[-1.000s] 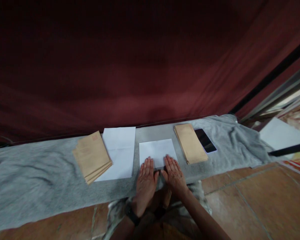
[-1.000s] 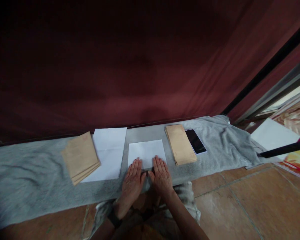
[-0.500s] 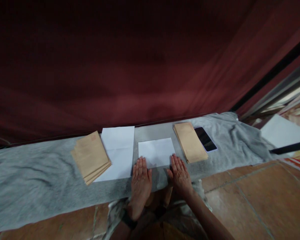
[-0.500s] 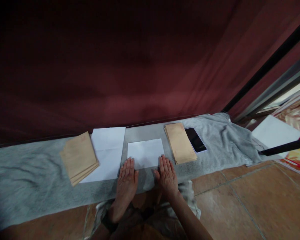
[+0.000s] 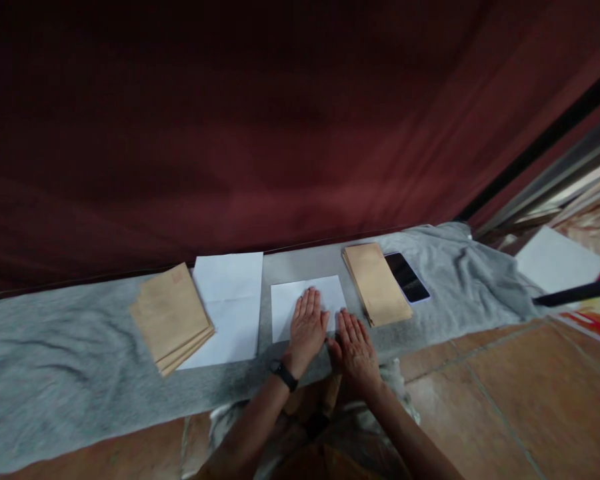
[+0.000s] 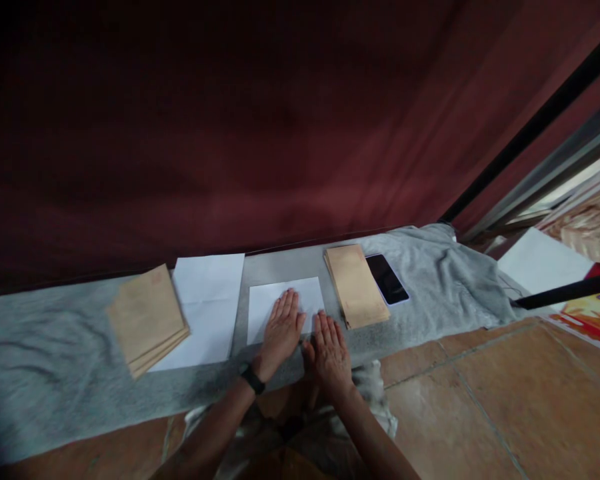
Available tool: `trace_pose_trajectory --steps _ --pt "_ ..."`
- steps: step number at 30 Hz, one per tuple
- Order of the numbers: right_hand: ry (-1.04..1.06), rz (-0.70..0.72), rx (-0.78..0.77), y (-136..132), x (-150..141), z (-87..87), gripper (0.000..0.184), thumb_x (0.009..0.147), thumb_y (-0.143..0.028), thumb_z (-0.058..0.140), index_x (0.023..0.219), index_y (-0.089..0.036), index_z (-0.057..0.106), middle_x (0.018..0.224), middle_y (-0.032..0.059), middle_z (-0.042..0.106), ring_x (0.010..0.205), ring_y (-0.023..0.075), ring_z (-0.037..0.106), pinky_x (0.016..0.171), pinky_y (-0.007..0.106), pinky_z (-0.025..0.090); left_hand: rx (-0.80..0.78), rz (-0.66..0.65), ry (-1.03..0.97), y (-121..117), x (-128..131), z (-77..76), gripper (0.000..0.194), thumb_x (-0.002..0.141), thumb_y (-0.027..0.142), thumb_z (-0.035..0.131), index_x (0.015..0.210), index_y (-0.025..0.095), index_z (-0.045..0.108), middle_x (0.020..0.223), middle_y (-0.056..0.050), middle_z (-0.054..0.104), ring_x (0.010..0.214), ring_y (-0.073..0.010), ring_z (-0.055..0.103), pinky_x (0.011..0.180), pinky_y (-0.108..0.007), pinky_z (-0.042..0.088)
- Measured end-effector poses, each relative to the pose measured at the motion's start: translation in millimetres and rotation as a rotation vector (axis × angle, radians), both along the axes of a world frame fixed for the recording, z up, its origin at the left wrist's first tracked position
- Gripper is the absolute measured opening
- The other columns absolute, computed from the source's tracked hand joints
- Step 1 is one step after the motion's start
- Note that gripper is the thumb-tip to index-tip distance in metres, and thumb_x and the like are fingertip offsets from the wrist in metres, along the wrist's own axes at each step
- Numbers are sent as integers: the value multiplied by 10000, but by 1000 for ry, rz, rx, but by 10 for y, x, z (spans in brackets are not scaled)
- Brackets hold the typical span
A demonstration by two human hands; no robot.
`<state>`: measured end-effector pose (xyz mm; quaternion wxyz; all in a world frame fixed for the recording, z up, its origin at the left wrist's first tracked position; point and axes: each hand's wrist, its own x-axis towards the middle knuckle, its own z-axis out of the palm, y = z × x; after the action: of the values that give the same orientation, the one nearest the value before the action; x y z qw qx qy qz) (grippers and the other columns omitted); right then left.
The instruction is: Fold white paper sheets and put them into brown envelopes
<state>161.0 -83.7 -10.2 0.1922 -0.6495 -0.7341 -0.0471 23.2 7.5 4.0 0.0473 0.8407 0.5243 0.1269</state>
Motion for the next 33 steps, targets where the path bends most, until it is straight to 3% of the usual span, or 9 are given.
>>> trace_pose_trajectory --steps 7,11,16,23,27,30,33 --pt "23 -3 -39 14 3 28 653 1035 -403 425 1594 -121 238 1579 163 404 1441 297 413 1178 470 333 27 91 12 356 -105 -14 561 1031 323 342 1526 59 358 1600 -170 352 1520 -263 258 1243 -475 229" --pt "24 -4 -51 1 11 42 632 1042 -396 413 1587 -116 260 1573 165 413 1437 295 418 1175 465 333 25 129 12 424 -201 -37 568 1025 334 366 1521 56 369 1599 -183 345 1520 -277 259 1241 -502 216" --pt "38 -19 -98 105 -9 97 565 1043 -381 404 1517 -74 403 1557 189 430 1443 310 406 1168 482 336 31 126 -5 287 -377 -58 578 1030 333 347 1526 37 348 1603 -199 329 1519 -289 255 1233 -507 234" --pt "90 32 -178 687 -296 217 542 1054 -364 335 1524 -105 410 1593 144 380 1469 281 368 1195 466 301 -3 95 -47 73 -514 -34 547 1019 293 365 1523 80 376 1603 -179 345 1527 -284 232 1239 -535 213" --pt "84 97 -164 880 -448 143 498 1061 -353 341 1525 -192 422 1606 85 372 1482 260 343 1219 490 243 -30 187 -180 -2 -530 -25 520 1001 237 372 1493 76 418 1617 -196 306 1534 -312 192 1219 -592 229" --pt "64 40 -144 889 -459 74 510 1060 -365 365 1539 -193 398 1616 105 347 1489 278 325 1213 502 238 -71 275 -356 -48 -589 23 518 990 242 393 1481 83 434 1638 -190 261 1533 -303 202 1218 -541 280" --pt "53 -36 -126 843 -401 33 535 1056 -383 375 1542 -158 389 1620 148 321 1487 300 323 1205 505 244 -162 416 -521 -49 -693 114 506 980 292 433 1456 129 482 1618 -169 332 1495 -305 318 1189 -510 355"
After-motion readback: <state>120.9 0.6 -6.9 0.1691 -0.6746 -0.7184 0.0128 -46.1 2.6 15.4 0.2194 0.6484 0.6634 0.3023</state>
